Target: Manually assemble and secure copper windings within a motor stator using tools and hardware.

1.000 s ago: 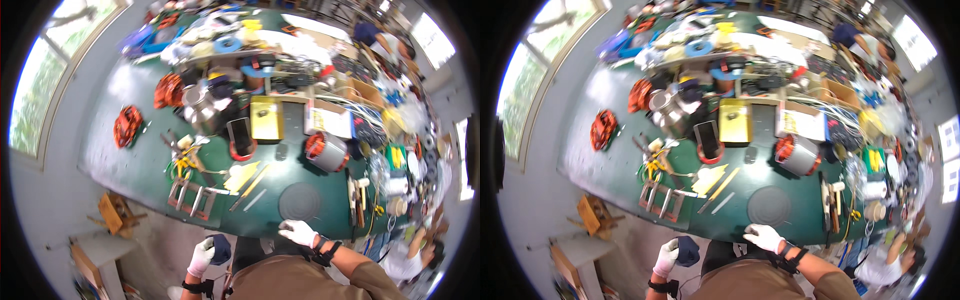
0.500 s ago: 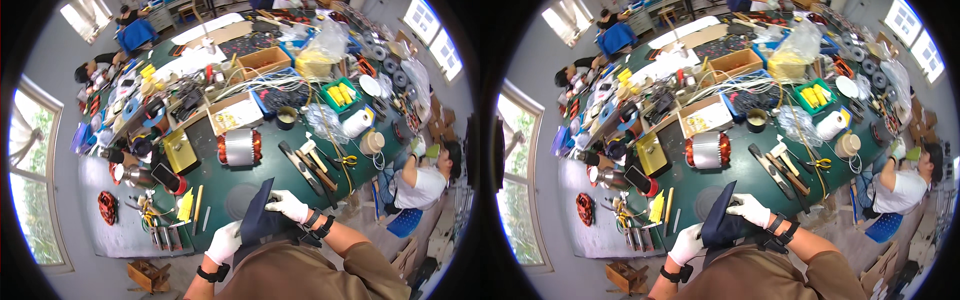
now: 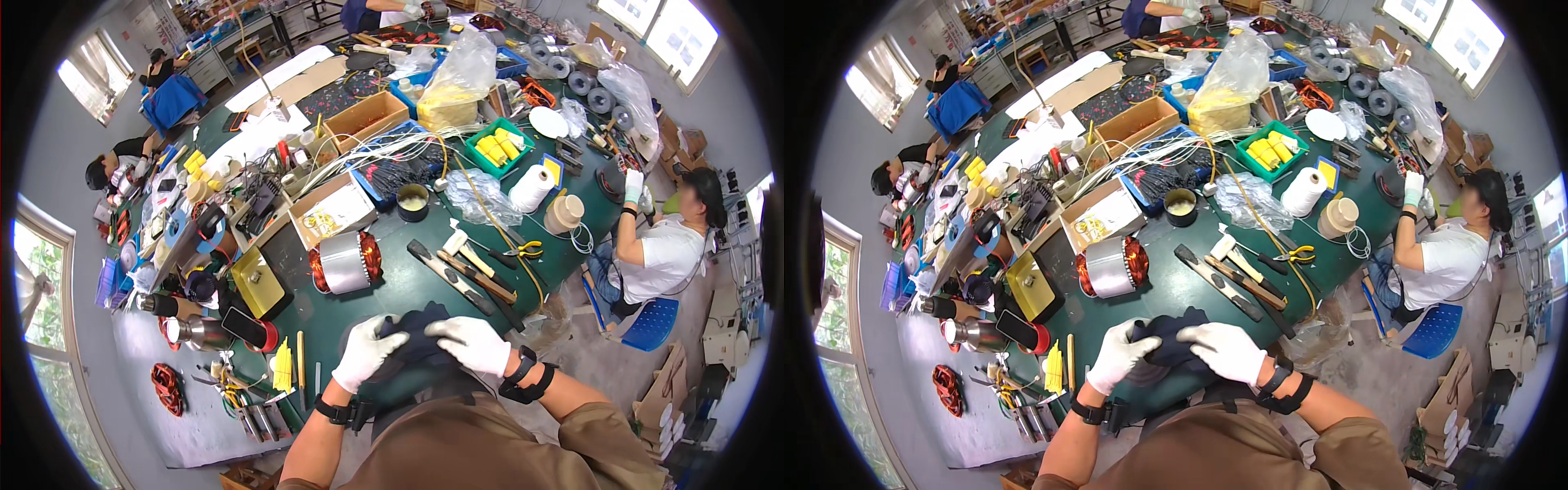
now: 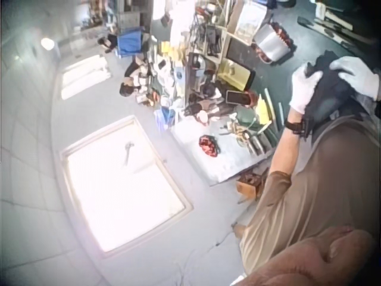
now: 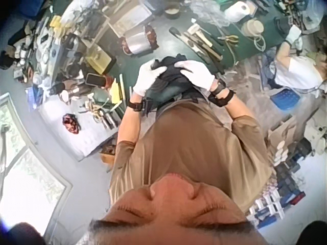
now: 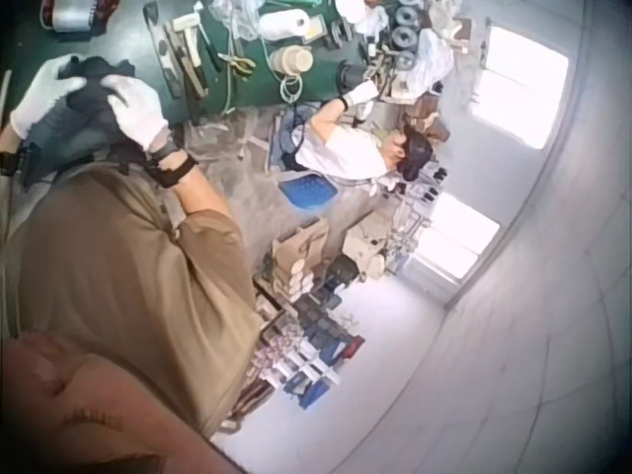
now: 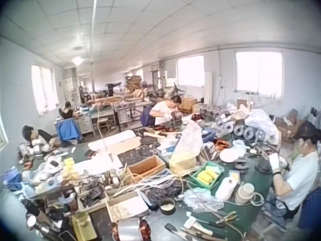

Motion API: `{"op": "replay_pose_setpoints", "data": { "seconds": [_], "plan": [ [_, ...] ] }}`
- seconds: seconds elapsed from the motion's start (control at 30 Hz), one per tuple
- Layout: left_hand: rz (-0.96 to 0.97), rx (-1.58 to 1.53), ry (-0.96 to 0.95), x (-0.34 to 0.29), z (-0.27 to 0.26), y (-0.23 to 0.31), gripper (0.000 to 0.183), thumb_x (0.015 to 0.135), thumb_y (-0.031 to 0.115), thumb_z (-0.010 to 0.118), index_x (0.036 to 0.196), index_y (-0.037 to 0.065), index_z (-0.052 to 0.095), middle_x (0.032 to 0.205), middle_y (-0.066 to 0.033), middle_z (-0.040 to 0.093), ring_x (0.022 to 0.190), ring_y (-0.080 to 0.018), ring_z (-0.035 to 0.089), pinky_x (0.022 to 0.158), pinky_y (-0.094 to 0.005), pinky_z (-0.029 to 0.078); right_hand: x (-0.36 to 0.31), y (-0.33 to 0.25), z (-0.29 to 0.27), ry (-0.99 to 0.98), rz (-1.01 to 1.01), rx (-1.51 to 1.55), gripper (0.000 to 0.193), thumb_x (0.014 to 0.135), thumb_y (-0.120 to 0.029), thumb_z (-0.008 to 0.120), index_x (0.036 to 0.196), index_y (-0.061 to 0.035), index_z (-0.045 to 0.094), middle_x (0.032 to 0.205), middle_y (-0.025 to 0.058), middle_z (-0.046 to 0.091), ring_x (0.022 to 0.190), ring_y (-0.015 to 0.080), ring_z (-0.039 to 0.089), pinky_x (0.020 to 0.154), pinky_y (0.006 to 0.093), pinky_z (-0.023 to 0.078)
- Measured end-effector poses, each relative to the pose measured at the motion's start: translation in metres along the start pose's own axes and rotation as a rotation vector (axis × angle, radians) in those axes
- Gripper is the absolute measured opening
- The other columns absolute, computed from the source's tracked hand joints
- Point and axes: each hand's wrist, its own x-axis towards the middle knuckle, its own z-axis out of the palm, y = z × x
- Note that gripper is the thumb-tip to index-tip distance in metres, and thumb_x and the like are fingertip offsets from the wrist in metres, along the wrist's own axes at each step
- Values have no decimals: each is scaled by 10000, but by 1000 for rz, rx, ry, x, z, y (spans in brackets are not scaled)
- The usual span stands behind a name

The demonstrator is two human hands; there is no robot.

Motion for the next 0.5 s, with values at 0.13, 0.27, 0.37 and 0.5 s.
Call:
{"op": "replay_pose_setpoints", "data": {
  "seconds": [0.13,0.27,0.37,0.5],
  "plan": [
    [182,256,141,-4,-6,20,184,842,98,787,994,5,738,959,-123,723,865,-206,669,813,-332,537,-5,-11,-18,86,486,87,615,920,-170,693,1503,-90,513,1232,211,672,1167,392,637,1053,440,498],
    [551,270,99,2,-7,29,170,826,99,769,968,23,715,1016,-114,721,978,-300,687,901,-382,547,0,-4,-20,198,81,-229,723,826,-243,782,1480,-77,521,1274,206,653,1319,363,530,1130,446,427],
    [739,411,-83,-2,-1,38,295,794,109,773,1077,65,702,1098,-129,697,1107,-357,651,980,-446,536,18,-33,-20,165,-50,-70,713,770,-299,832,1393,-58,582,1246,187,668,1267,379,555,1120,466,421],
    [596,462,-133,-13,4,35,300,816,171,797,1077,47,716,1030,-134,715,985,-367,688,912,-450,557,10,-18,-7,50,-80,-94,390,829,-213,767,1183,-69,688,1100,122,703,1035,347,639,964,439,490]
  ]
}}
